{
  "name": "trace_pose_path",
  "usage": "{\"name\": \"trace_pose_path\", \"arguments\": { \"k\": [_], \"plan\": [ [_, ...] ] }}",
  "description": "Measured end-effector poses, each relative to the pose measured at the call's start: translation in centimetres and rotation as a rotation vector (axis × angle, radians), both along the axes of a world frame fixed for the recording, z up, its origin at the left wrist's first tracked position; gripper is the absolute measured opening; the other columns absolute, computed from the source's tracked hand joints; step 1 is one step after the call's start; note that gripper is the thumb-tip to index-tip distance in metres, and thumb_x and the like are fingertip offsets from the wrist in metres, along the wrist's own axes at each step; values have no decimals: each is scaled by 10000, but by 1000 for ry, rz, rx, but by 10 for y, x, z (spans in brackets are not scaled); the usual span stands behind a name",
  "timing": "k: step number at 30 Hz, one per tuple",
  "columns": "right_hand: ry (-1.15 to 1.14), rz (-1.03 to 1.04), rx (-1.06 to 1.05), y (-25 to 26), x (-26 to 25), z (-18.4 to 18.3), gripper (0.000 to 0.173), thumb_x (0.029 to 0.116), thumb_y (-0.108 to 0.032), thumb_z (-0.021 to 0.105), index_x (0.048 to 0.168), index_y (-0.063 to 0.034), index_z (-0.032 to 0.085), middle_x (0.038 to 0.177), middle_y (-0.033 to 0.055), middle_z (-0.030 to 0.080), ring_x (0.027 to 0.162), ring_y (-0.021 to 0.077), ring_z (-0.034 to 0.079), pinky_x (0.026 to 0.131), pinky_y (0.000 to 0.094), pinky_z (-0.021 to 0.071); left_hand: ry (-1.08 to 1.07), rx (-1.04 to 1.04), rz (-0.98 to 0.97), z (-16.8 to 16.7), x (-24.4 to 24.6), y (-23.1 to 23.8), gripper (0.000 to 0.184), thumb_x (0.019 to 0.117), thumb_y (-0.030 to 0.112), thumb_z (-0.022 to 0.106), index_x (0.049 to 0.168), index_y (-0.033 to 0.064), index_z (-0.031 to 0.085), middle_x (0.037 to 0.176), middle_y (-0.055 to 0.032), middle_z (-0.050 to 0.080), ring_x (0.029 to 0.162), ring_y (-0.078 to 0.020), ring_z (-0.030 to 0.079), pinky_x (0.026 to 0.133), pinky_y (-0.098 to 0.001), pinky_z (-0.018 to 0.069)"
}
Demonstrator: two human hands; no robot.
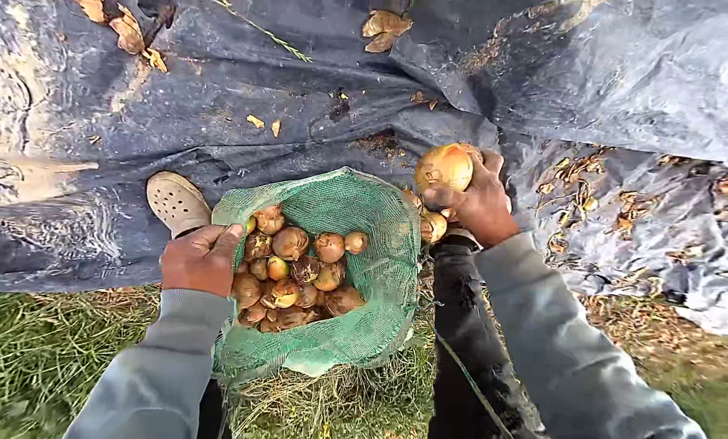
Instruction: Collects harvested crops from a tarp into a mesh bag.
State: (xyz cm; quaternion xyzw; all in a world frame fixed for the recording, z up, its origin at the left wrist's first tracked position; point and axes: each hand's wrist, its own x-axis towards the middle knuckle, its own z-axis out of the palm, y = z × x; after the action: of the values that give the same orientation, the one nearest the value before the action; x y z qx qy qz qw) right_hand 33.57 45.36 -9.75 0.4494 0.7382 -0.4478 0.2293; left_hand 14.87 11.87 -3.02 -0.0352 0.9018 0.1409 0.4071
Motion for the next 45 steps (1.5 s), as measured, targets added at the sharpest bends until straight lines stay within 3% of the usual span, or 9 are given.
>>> {"name": "trace_pose_path", "arguments": {
  "k": [2,5,10,14,22,30,36,41,45],
  "plan": [
    [159,309,41,-36,-9,37,886,578,-686,855,1316,-235,664,1602,262,279,1353,438,466,947,592,546,-2,3,-14,1,1,0,311,1048,274,625,958,-3,737,829,-199,683,779,-320,638,757,-602,480],
    [233,507,-39,-40,4,26,416,875,-459,779,1200,-200,748,1337,142,634,1181,321,639,903,539,571,36,35,-6,-5,-3,-1,298,1042,256,631,925,1,732,795,-182,668,747,-298,622,729,-580,473],
    [-517,344,14,-18,59,-83,706,902,-368,761,1538,-266,473,1485,360,443,1206,598,553,896,750,490,12,22,-47,-7,5,1,278,1039,232,637,925,-4,730,799,-193,662,752,-302,614,732,-581,465],
    [-583,424,26,-40,67,-128,514,1085,-274,503,1586,-321,395,1481,259,534,1249,541,580,898,722,505,39,19,-51,-10,3,3,272,1036,250,636,924,24,739,765,-124,658,693,-223,590,692,-510,475],
    [286,143,-224,-38,10,-7,778,783,-160,723,1525,-138,492,1448,140,582,1261,284,611,984,536,543,15,30,-39,-7,3,4,291,1033,277,642,969,10,739,809,-149,678,724,-232,611,724,-526,487],
    [-731,364,-3,-40,114,-87,782,844,-207,812,1548,-232,472,1606,339,288,1184,607,560,890,710,522,15,42,-45,-8,3,1,275,1037,242,635,943,6,741,796,-170,675,730,-280,623,713,-568,478],
    [-755,366,32,-38,90,-97,463,1080,-313,521,1511,-144,499,1339,373,576,1141,596,609,897,741,477,48,36,-22,-5,-2,-7,282,1029,293,641,934,53,755,791,-95,686,709,-180,621,698,-472,502],
    [-4,-428,-113,-13,51,-24,787,875,-340,745,1527,-90,384,1124,177,697,812,291,750,661,497,655,4,45,-30,-4,2,-7,292,1038,275,633,939,24,746,811,-148,685,743,-257,629,725,-557,487],
    [112,91,-351,-14,27,6,412,933,-338,687,1242,-67,715,1133,56,745,1046,168,700,948,453,563,23,44,-19,-2,-5,-2,261,1040,227,635,963,6,752,848,-194,699,817,-316,658,791,-602,483]
  ]
}}
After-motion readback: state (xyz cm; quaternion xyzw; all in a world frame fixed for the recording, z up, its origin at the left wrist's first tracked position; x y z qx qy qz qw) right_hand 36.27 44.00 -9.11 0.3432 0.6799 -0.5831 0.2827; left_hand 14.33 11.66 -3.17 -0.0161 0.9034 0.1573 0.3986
